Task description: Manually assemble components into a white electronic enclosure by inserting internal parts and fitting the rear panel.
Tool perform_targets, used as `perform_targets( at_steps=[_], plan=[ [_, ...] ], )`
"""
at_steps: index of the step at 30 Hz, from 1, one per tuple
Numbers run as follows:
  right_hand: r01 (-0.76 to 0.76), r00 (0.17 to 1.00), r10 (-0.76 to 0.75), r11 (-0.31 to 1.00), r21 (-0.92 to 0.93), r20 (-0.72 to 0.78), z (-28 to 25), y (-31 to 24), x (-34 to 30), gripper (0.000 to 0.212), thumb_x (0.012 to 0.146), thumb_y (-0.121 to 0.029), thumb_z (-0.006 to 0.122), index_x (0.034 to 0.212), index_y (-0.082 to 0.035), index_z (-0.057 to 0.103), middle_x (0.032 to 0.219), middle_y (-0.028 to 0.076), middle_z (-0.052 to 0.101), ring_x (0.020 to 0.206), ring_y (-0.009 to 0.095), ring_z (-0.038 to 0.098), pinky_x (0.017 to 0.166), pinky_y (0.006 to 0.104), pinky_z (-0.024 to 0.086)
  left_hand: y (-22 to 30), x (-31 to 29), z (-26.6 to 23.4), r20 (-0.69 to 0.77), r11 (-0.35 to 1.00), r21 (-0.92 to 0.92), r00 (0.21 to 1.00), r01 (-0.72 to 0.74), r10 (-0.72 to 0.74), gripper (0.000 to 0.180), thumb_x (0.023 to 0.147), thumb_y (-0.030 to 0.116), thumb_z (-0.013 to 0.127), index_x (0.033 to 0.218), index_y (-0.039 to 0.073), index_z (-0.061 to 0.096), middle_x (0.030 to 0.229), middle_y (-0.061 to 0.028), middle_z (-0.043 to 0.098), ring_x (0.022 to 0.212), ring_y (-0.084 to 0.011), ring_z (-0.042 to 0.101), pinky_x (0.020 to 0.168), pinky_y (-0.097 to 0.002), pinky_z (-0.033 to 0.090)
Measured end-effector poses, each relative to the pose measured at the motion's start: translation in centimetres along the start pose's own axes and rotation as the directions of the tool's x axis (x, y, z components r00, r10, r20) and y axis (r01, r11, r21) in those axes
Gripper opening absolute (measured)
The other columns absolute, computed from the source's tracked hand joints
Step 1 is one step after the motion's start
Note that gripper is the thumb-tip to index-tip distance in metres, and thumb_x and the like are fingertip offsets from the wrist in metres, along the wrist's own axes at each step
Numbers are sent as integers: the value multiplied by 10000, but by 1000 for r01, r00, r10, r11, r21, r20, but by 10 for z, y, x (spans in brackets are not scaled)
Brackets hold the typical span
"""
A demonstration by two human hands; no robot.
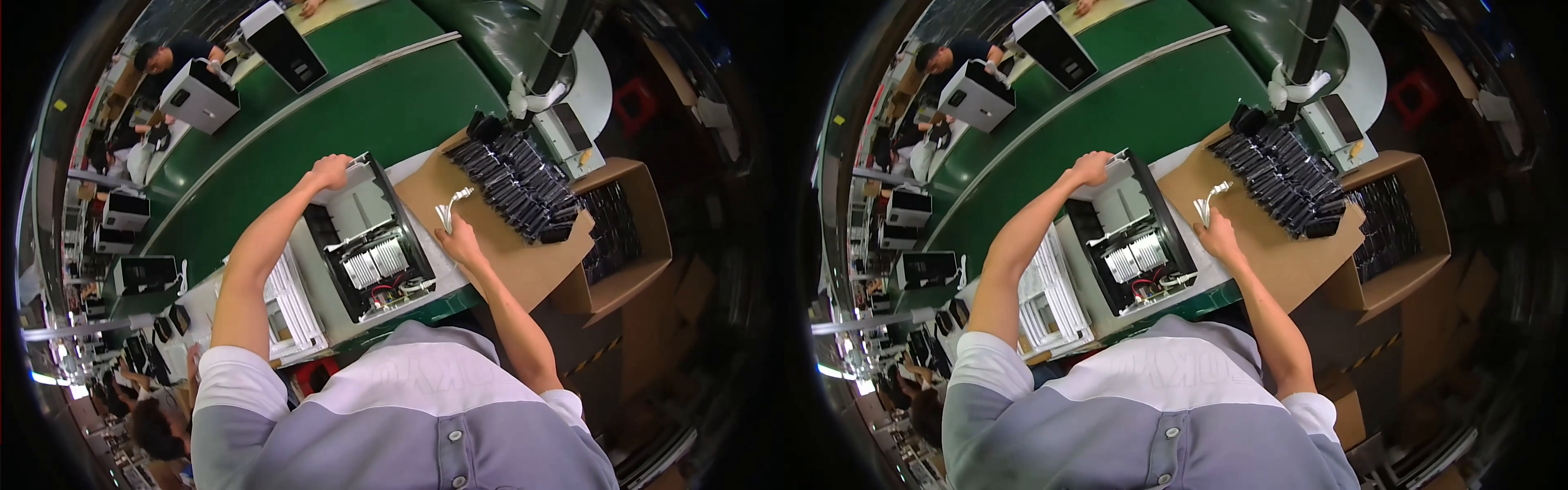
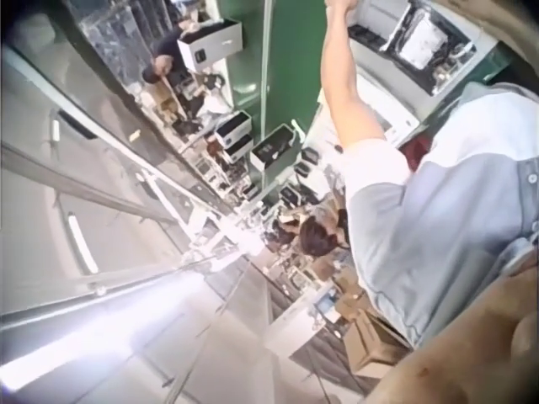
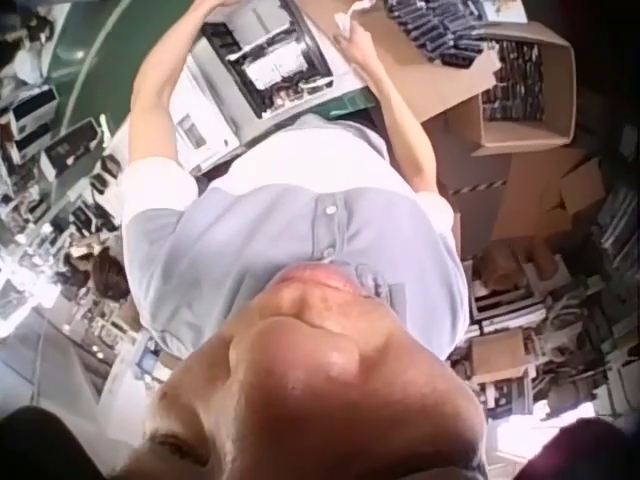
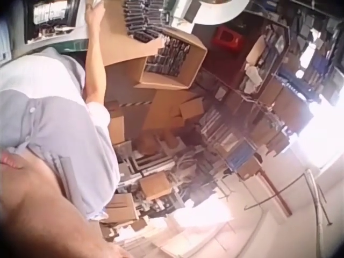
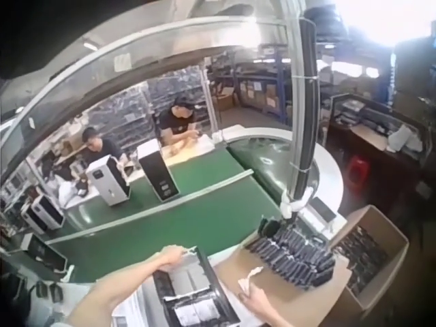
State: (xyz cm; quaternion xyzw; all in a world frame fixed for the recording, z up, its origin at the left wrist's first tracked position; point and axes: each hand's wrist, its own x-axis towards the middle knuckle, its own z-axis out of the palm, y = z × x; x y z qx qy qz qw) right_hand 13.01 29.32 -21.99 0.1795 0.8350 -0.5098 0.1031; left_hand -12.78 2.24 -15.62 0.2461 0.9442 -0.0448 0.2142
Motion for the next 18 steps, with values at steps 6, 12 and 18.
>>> perform_targets(
  at_steps=[6, 12, 18],
  plan=[
    [93, 992, -101, 991, -98, -73, 24, 51, 6, 359, 882, -177, 694, 1199, -13, 659, 1161, 244, 653, 986, 355, 688, 863, 439, 533, 21, -97, 13, -581, 871, -416, 813, -263, -32, 484, 826, 81, 641, 1307, 38, 602, 1361, -216, 595, 1252, -381, 562, 1048, -449, 456],
    [-112, 982, 159, 926, 359, -104, -3, 71, -62, 313, 926, -139, 635, 1169, 58, 656, 1038, 129, 705, 927, 189, 655, 830, 308, 515, 5, -294, 121, -535, 752, -571, 546, 330, -645, 409, 836, 152, 731, 1182, -17, 595, 1070, -215, 595, 1028, -416, 566, 891, -498, 449],
    [-57, 981, 109, 954, 295, -162, -23, 60, -67, 275, 942, -107, 618, 1158, 59, 657, 1027, 116, 697, 940, 166, 645, 846, 292, 497, -4, -357, 226, -405, 553, -609, 376, 569, -833, 320, 826, 174, 754, 1033, -42, 640, 1016, -234, 627, 986, -433, 569, 853, -530, 434]
  ],
)
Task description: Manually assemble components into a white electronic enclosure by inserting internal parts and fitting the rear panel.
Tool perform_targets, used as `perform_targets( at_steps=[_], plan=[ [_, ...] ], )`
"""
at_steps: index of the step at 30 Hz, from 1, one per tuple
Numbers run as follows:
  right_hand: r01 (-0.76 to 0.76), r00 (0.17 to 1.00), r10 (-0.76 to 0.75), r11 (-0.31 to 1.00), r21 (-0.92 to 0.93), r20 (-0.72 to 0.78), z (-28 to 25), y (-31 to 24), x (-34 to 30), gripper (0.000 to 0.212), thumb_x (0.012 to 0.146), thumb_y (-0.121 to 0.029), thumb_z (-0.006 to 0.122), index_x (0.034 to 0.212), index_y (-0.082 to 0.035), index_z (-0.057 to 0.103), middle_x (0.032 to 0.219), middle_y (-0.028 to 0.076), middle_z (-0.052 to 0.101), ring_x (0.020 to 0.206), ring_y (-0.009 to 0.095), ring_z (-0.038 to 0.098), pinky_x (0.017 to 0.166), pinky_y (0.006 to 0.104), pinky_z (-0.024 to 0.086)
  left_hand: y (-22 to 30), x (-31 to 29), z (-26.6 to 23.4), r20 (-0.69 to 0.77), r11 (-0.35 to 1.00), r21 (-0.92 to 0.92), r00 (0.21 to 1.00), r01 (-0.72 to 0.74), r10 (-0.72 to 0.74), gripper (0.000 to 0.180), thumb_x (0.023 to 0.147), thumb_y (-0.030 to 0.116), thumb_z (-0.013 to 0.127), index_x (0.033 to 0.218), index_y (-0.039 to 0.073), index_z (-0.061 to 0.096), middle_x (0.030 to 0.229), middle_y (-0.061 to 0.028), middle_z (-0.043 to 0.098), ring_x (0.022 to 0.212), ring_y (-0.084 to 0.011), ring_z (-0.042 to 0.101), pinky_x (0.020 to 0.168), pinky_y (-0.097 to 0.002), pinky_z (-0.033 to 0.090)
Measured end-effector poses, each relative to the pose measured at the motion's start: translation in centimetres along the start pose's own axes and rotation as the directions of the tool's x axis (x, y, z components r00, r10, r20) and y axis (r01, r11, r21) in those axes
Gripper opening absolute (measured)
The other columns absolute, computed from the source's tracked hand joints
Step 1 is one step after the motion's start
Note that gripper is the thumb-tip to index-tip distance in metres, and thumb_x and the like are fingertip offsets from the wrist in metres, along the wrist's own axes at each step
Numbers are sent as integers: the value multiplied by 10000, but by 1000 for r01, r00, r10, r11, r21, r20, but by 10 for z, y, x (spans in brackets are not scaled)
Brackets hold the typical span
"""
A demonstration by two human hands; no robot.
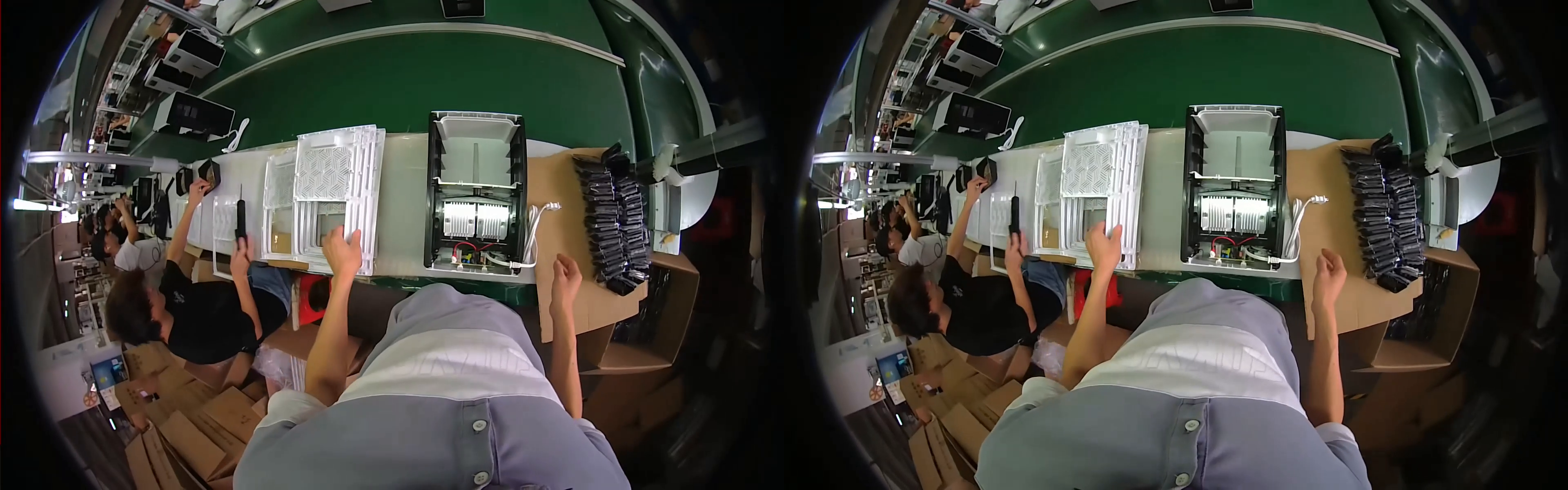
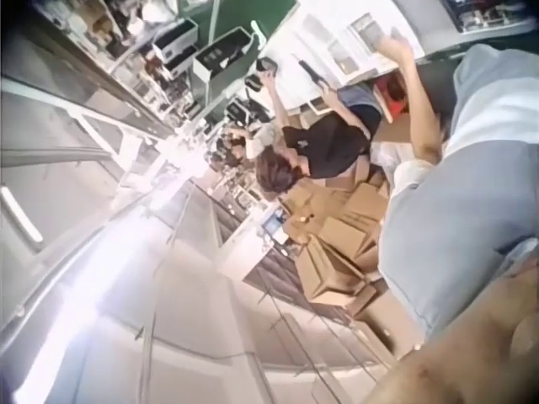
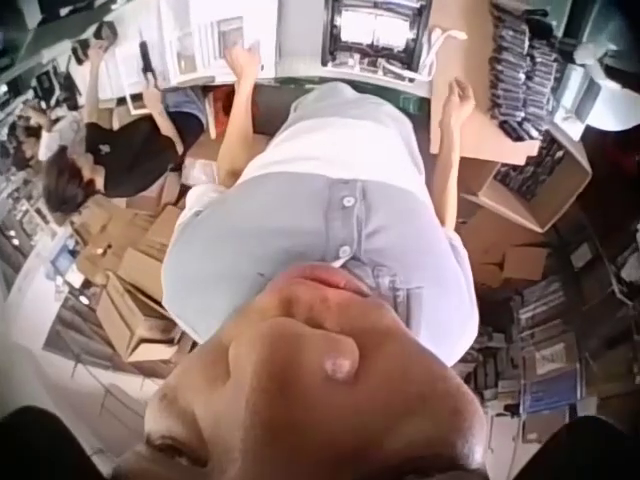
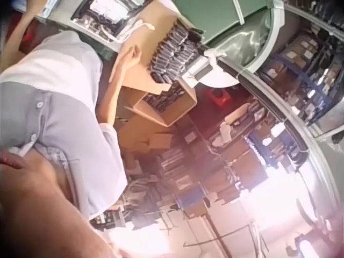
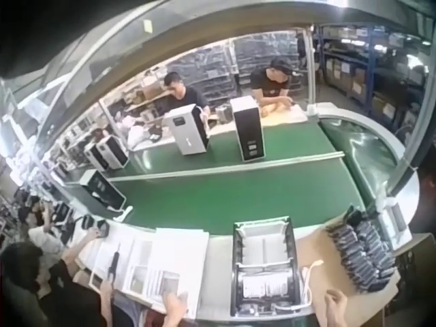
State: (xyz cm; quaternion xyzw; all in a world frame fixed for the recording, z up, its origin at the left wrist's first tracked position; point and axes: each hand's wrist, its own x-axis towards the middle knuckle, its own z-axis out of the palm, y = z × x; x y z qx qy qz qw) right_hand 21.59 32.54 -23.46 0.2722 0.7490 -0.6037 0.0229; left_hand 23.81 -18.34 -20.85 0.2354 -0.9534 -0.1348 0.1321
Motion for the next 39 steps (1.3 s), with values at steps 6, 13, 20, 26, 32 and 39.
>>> perform_targets(
  at_steps=[6, 13, 20, 26, 32, 39],
  plan=[
    [225, 970, -220, 973, -40, 104, 24, -88, 21, 238, 968, -82, 609, 1172, 34, 652, 1053, 91, 689, 978, 140, 620, 870, 271, 477, 3, -4, -30, -147, 981, -163, 981, 101, -126, 278, 875, 146, 712, 1048, -68, 674, 948, -293, 669, 852, -464, 636, 767, -486, 490],
    [366, 896, -374, 927, 79, 237, 49, -164, -10, 438, 954, -90, 635, 1369, 0, 530, 1325, 161, 600, 1210, 210, 584, 1013, 335, 466, 73, 23, -159, -151, 937, -215, 957, -277, 249, 241, 848, 97, 740, 1040, -35, 677, 859, -181, 675, 753, -311, 639, 714, -398, 495],
    [850, 526, -840, 524, -56, 132, 13, -256, -12, 808, 755, -188, 849, 1449, -23, 469, 1544, 200, 414, 1425, 329, 410, 1174, 436, 323, 190, 54, -245, 133, 722, -265, 718, -639, 684, 183, 775, 1, 748, 951, -3, 702, 744, -125, 632, 622, -260, 605, 573, -340, 460],
    [308, 675, -492, 865, 396, 550, -39, -205, -21, 395, 740, -102, 863, 1075, 29, 700, 1164, 124, 709, 1109, 228, 650, 969, 378, 503, 277, 91, -237, -70, 316, -249, 342, -916, 937, 280, 671, -8, 814, 931, 39, 723, 874, -100, 688, 794, -285, 636, 682, -369, 499],
    [51, 968, -220, 649, 759, 122, -17, -142, -59, 412, 951, -247, 721, 1204, 63, 626, 1131, 102, 690, 994, 181, 641, 911, 352, 505, 287, 99, -159, -195, 562, -598, 784, -571, 589, 609, 843, 71, 778, 1396, -20, 540, 1227, -138, 670, 1099, -232, 628, 964, -383, 493],
    [-131, 990, 47, 640, 758, 131, 20, -91, -106, 468, 1042, -283, 574, 1371, 40, 491, 1333, 118, 597, 1202, 232, 577, 1030, 390, 453, 264, 119, -60, 169, 692, -669, 851, -272, 498, 304, 907, 58, 711, 1192, -39, 676, 985, -72, 705, 849, -105, 640, 768, -258, 517]
  ],
)
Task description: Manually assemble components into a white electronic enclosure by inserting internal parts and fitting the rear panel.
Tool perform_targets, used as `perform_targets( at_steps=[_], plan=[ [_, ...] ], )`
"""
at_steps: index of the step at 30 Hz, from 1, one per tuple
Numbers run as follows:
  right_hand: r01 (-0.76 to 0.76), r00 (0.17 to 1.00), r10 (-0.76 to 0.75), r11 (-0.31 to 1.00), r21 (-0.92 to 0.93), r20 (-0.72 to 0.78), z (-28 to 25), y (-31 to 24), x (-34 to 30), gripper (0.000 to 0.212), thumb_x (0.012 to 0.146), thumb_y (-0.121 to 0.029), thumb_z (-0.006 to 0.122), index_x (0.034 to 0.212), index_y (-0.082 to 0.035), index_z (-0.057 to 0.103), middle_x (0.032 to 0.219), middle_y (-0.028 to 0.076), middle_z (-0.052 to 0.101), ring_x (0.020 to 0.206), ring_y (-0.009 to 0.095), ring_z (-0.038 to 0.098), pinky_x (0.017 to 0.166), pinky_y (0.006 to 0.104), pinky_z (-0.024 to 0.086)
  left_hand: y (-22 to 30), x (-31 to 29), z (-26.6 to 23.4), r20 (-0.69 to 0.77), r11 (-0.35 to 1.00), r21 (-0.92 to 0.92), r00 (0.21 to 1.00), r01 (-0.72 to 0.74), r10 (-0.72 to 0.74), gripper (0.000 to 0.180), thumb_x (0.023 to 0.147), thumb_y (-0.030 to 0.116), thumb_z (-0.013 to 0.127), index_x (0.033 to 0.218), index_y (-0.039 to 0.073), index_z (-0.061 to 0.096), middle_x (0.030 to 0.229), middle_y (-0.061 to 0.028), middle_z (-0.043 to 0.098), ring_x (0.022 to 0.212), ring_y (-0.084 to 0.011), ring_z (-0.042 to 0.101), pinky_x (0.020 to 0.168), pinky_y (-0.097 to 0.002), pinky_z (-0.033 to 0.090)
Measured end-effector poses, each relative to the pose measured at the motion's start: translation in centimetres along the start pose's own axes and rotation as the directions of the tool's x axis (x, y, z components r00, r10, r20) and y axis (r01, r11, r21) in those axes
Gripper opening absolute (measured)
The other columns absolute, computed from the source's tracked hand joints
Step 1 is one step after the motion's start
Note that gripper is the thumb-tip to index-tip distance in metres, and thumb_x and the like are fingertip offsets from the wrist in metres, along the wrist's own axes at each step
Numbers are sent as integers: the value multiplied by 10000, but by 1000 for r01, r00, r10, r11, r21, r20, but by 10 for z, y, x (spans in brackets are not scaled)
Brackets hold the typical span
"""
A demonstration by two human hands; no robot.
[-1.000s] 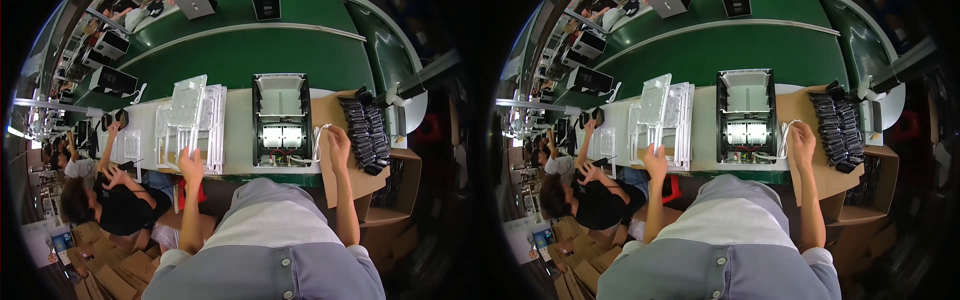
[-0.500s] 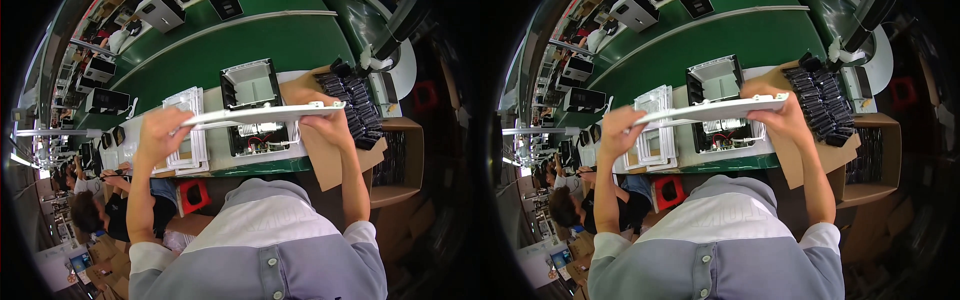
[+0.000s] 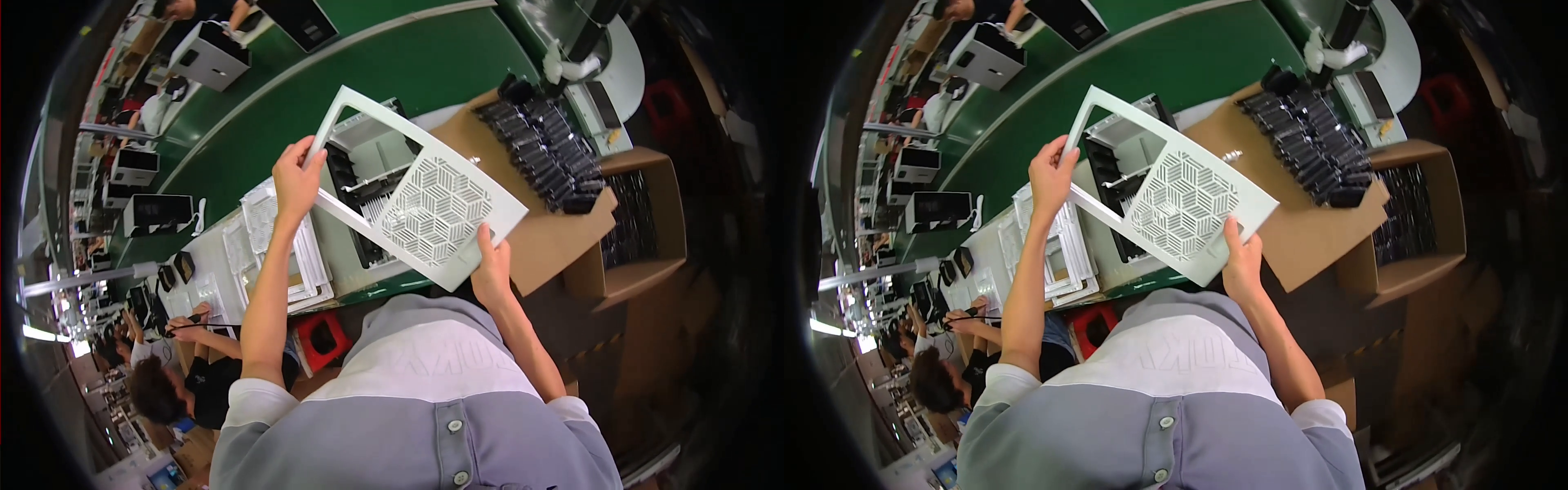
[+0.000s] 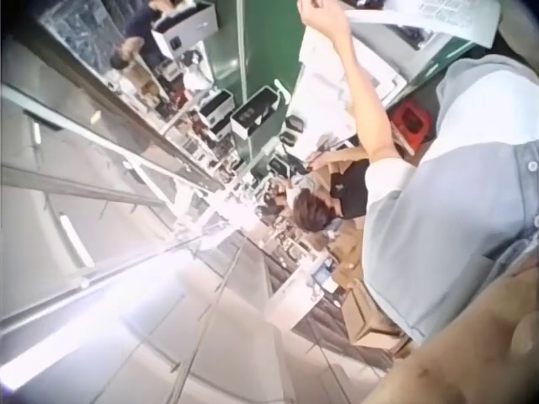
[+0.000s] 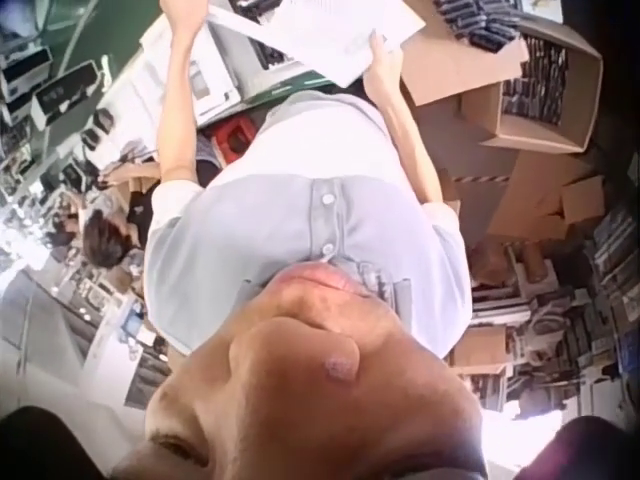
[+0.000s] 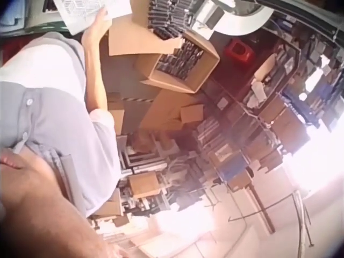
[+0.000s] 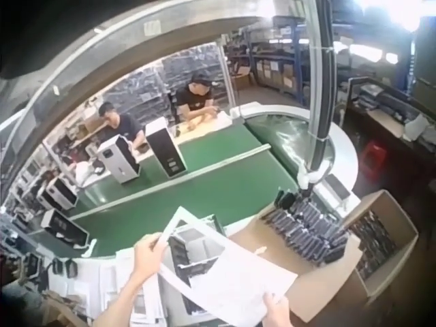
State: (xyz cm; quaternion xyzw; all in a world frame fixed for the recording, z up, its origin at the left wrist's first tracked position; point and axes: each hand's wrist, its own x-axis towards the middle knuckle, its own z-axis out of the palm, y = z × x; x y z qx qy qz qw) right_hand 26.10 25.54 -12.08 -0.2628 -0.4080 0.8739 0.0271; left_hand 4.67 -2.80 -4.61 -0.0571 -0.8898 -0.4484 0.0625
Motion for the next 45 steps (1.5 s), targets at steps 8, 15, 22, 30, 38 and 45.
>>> perform_targets(
  at_steps=[8, 15, 22, 30, 38, 45],
  plan=[
    [-57, 991, 31, 979, -198, -130, 10, -50, 0, 522, 1078, -382, 460, 1368, 50, 491, 1322, 136, 619, 1186, 229, 624, 1031, 398, 481, 22, 85, 31, 185, 965, 12, 949, -261, 254, 287, 918, 171, 707, 1162, 21, 720, 813, -31, 710, 644, -71, 604, 616, -236, 493],
    [235, 942, -285, 938, -256, -179, 39, -118, -4, 540, 1083, -379, 437, 1391, 65, 464, 1311, 133, 621, 1170, 233, 631, 995, 376, 505, 99, 114, 48, 309, 954, -266, 926, -136, 218, 223, 928, 179, 604, 850, -11, 691, 630, -34, 611, 458, -107, 567, 441, -280, 439],
    [175, 950, -231, 952, -250, -212, 37, -70, -26, 428, 1073, -299, 479, 1318, 45, 546, 1292, 128, 640, 1122, 223, 654, 969, 380, 521, 39, 131, 61, 286, 950, -186, 912, -250, 296, 222, 897, 224, 644, 946, 18, 709, 667, -58, 642, 538, -117, 577, 528, -291, 444],
    [-215, 962, 111, 872, -439, -251, 49, 21, -32, 380, 1041, -301, 570, 907, 52, 616, 740, 120, 656, 552, 178, 652, 541, 296, 570, -61, 126, 49, 314, 899, 30, 858, -437, 406, 242, 834, 191, 735, 1027, 49, 766, 851, -153, 664, 776, -262, 663, 722, -361, 514],
    [-310, 950, 245, 820, -482, -195, 64, 84, -25, 494, 1026, -364, 591, 830, 87, 638, 681, 126, 638, 528, 181, 647, 492, 286, 546, -109, 116, 50, 295, 929, 167, 916, -329, 271, 222, 822, 180, 772, 989, 34, 772, 880, -153, 641, 857, -329, 633, 785, -416, 507],
    [-369, 927, 292, 819, -438, -234, 73, 93, -17, 494, 1008, -361, 614, 816, 91, 661, 676, 120, 653, 539, 168, 640, 500, 299, 554, -116, 122, 66, 303, 880, 189, 878, -436, 370, 203, 839, 172, 760, 983, 30, 772, 938, -116, 638, 944, -307, 599, 847, -408, 496]
  ],
)
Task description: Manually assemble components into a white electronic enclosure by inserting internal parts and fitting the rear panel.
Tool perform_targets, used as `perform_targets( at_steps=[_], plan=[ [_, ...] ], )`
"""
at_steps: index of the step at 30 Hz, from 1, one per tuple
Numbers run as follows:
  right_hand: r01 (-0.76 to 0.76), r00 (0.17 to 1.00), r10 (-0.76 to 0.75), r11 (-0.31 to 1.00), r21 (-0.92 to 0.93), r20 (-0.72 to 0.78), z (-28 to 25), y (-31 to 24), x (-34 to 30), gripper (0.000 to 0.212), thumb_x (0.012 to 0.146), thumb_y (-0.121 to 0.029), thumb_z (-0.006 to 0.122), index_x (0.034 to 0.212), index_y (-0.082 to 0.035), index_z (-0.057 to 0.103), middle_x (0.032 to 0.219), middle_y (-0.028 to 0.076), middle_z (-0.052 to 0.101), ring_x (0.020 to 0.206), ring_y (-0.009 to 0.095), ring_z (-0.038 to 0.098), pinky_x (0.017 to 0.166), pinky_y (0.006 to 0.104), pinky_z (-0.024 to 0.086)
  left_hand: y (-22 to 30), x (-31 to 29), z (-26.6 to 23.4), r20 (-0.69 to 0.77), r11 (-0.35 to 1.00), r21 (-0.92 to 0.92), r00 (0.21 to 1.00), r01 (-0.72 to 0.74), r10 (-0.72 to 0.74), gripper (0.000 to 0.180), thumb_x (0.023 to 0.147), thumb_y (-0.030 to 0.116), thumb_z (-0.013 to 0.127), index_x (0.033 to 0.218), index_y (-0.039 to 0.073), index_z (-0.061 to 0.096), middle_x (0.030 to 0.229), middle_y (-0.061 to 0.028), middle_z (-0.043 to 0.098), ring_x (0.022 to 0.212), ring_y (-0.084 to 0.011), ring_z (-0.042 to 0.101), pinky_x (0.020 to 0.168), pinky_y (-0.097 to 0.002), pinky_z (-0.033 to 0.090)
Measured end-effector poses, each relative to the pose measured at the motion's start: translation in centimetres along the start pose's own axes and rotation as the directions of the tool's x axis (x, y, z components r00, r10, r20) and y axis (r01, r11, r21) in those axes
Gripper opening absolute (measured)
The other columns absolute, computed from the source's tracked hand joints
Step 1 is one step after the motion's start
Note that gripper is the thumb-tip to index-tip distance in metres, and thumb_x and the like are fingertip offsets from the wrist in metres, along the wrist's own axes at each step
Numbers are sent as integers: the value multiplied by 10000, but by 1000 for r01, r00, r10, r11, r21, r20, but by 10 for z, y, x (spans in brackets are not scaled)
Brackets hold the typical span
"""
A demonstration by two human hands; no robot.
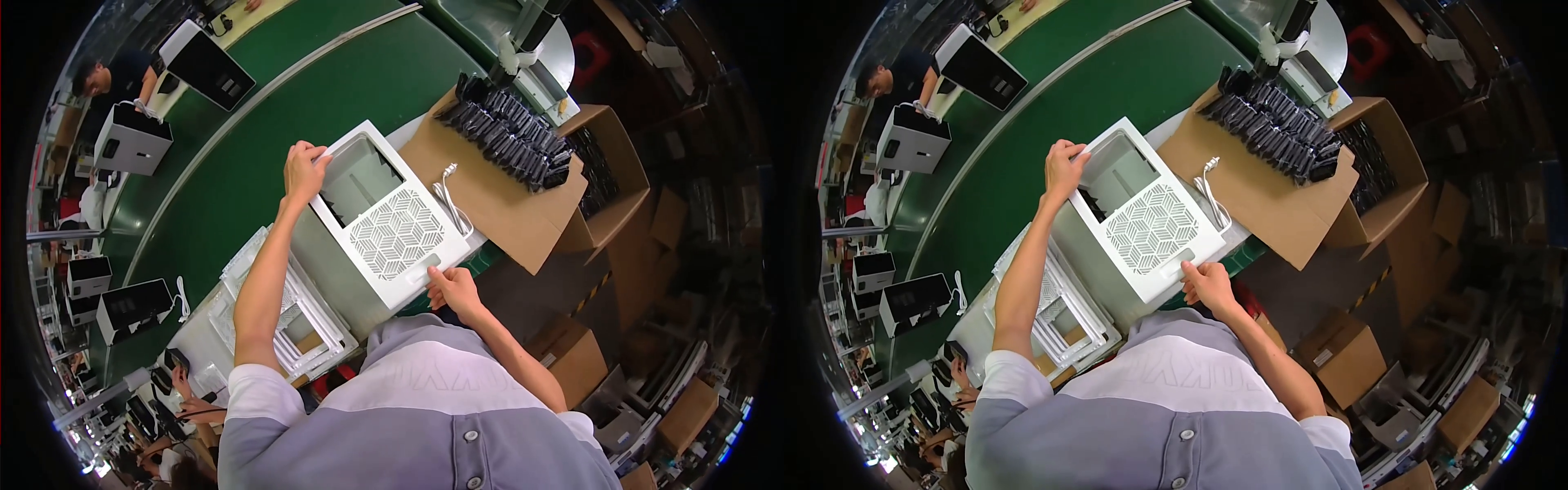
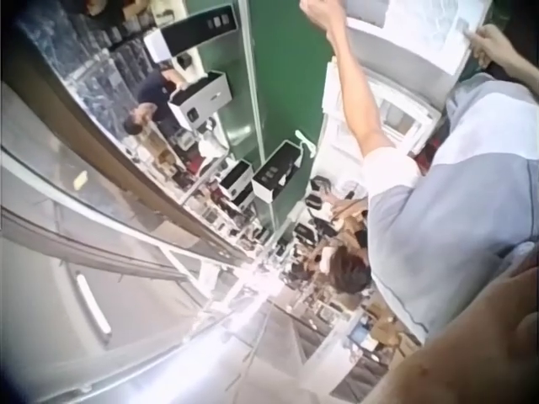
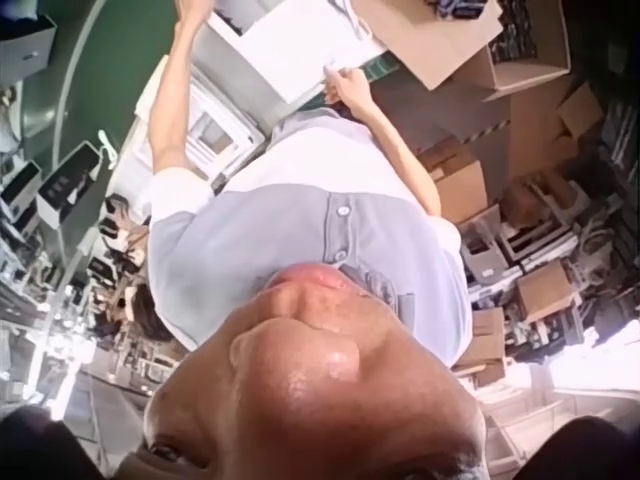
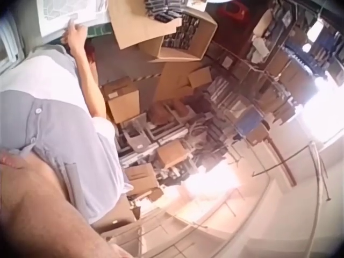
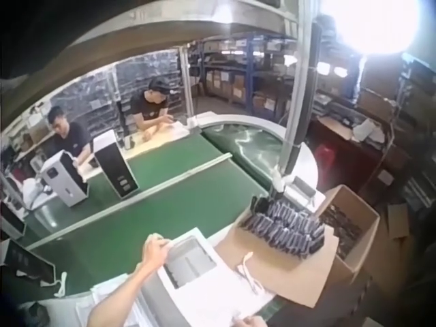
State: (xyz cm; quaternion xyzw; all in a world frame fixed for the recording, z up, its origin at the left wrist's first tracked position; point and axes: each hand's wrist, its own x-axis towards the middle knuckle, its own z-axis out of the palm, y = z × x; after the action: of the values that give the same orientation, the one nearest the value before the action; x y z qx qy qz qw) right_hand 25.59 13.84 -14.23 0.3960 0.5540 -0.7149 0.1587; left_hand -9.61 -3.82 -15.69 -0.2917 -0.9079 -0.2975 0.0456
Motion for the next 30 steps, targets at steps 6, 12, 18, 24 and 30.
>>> perform_targets(
  at_steps=[6, 12, 18, 24, 30],
  plan=[
    [-58, 998, 57, 998, 5, 23, -3, 5, 8, 519, 1031, -375, 580, 878, 115, 658, 713, 135, 654, 554, 164, 633, 516, 284, 541, 0, 0, 0, 86, 993, -17, 990, 117, -115, 316, 871, 275, 736, 1079, 38, 758, 994, -190, 736, 881, -356, 727, 807, -400, 563],
    [-96, 992, 97, 995, -16, 76, -3, -2, 11, 518, 1042, -380, 552, 894, 103, 665, 719, 126, 654, 565, 165, 630, 540, 289, 542, -2, 5, -10, 120, 994, 35, 987, 101, -105, 305, 877, 274, 736, 1088, 55, 759, 916, -196, 732, 832, -358, 724, 774, -395, 565],
    [-140, 981, 140, 990, -13, 131, -8, -3, 1, 504, 1046, -375, 545, 906, 92, 674, 731, 112, 663, 580, 166, 639, 547, 285, 526, 6, 3, -4, 152, 991, 84, 981, 109, -120, 314, 883, 277, 733, 1104, 54, 754, 916, -208, 726, 826, -352, 727, 762, -386, 564],
    [-175, 968, 177, 984, -25, 179, -11, -3, 10, 497, 1044, -370, 549, 917, 90, 689, 721, 115, 674, 573, 163, 645, 558, 287, 539, 10, 5, -6, 182, 982, 139, 971, 131, -155, 273, 916, 288, 688, 1136, 138, 751, 846, -205, 713, 807, -403, 693, 756, -462, 552],
    [-172, 974, 172, 985, -11, 151, -14, 1, 12, 494, 1039, -372, 543, 913, 84, 688, 722, 106, 670, 561, 169, 634, 549, 296, 540, 8, -2, -1, 118, 984, 128, 984, 121, -136, 262, 925, 277, 675, 1133, 134, 747, 823, -197, 707, 775, -411, 683, 720, -460, 545]
  ],
)
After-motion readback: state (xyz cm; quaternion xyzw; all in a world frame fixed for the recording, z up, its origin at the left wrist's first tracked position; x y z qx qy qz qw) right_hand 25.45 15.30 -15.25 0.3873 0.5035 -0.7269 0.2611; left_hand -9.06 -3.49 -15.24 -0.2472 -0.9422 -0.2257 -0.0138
